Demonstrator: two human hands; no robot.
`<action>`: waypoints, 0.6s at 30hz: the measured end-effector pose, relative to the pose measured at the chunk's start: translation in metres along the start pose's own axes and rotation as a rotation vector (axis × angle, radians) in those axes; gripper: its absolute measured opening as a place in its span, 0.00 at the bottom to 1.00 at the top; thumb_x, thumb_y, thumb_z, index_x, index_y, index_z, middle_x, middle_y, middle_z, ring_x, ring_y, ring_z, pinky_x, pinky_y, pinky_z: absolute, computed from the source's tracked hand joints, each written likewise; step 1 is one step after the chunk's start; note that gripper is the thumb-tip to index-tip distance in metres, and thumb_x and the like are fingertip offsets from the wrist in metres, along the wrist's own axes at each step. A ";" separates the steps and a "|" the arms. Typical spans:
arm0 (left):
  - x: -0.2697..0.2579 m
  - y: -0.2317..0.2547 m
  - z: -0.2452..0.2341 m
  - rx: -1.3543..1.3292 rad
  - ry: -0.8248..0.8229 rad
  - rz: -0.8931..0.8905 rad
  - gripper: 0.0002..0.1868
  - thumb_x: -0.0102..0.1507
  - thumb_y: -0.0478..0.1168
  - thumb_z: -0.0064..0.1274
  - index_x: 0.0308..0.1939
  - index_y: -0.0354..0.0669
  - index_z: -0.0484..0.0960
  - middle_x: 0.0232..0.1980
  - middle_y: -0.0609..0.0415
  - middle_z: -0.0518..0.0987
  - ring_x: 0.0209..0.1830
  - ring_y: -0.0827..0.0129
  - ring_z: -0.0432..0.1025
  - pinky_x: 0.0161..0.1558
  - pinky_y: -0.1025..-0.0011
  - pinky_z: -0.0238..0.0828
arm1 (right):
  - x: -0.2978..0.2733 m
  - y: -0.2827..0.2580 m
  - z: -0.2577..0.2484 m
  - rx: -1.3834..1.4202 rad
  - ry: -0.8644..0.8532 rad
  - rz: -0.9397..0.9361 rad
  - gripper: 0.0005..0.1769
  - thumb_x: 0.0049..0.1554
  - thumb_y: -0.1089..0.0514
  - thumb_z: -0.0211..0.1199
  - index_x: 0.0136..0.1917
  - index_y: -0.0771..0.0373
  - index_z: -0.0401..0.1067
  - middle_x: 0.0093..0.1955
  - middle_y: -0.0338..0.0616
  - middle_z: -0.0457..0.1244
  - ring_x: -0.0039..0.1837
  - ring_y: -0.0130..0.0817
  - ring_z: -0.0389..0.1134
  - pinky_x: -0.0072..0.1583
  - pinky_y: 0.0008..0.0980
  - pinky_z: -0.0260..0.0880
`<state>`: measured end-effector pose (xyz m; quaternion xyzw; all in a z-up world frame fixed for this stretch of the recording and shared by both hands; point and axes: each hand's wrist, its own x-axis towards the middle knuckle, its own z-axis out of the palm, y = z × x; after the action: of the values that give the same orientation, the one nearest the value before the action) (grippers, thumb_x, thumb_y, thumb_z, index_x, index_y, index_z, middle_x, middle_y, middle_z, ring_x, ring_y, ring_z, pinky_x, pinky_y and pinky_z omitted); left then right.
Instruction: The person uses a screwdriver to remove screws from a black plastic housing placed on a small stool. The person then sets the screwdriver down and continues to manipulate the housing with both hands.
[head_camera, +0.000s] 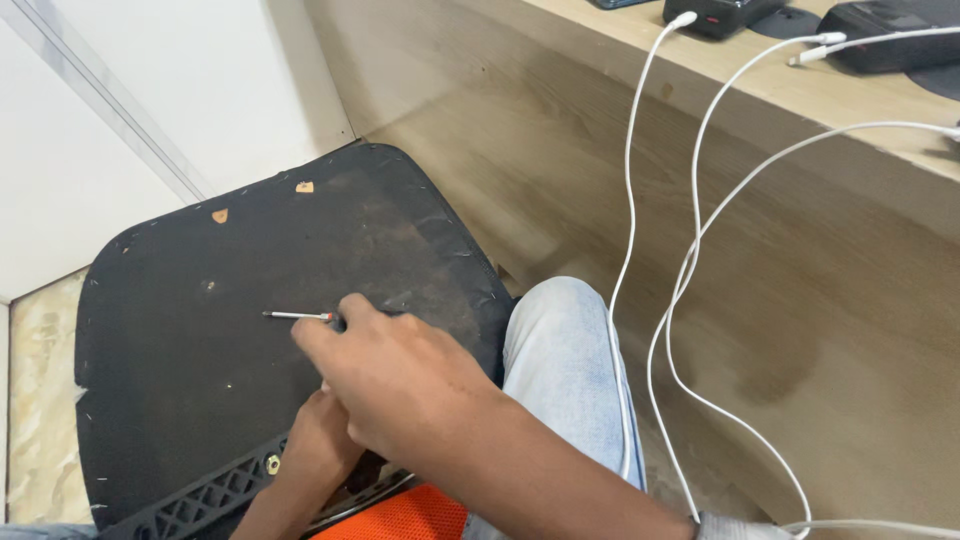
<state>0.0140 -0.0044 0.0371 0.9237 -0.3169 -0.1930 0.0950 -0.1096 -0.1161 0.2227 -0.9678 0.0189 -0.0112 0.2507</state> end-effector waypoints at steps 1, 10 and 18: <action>0.000 -0.001 0.000 -0.010 -0.034 -0.038 0.12 0.65 0.42 0.48 0.47 0.37 0.79 0.45 0.47 0.86 0.44 0.57 0.83 0.49 0.64 0.79 | 0.001 -0.002 -0.001 -0.033 -0.027 0.057 0.18 0.56 0.60 0.63 0.58 0.65 0.67 0.57 0.56 0.63 0.53 0.53 0.72 0.50 0.44 0.77; -0.001 -0.008 0.012 0.010 0.165 0.122 0.13 0.62 0.41 0.50 0.48 0.39 0.79 0.48 0.45 0.83 0.50 0.54 0.78 0.50 0.59 0.74 | 0.003 -0.006 0.004 -0.104 0.013 -0.118 0.22 0.49 0.65 0.66 0.58 0.62 0.69 0.53 0.54 0.64 0.53 0.54 0.72 0.48 0.46 0.77; 0.002 -0.016 0.024 -0.080 0.216 0.152 0.11 0.63 0.39 0.49 0.45 0.36 0.78 0.41 0.47 0.84 0.44 0.55 0.79 0.47 0.61 0.77 | 0.005 -0.008 -0.007 -0.066 -0.075 0.102 0.20 0.54 0.58 0.63 0.59 0.65 0.67 0.52 0.54 0.65 0.53 0.51 0.73 0.50 0.43 0.77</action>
<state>0.0144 0.0059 0.0096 0.9079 -0.3660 -0.0974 0.1798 -0.1050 -0.1131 0.2325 -0.9731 0.0590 0.0384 0.2193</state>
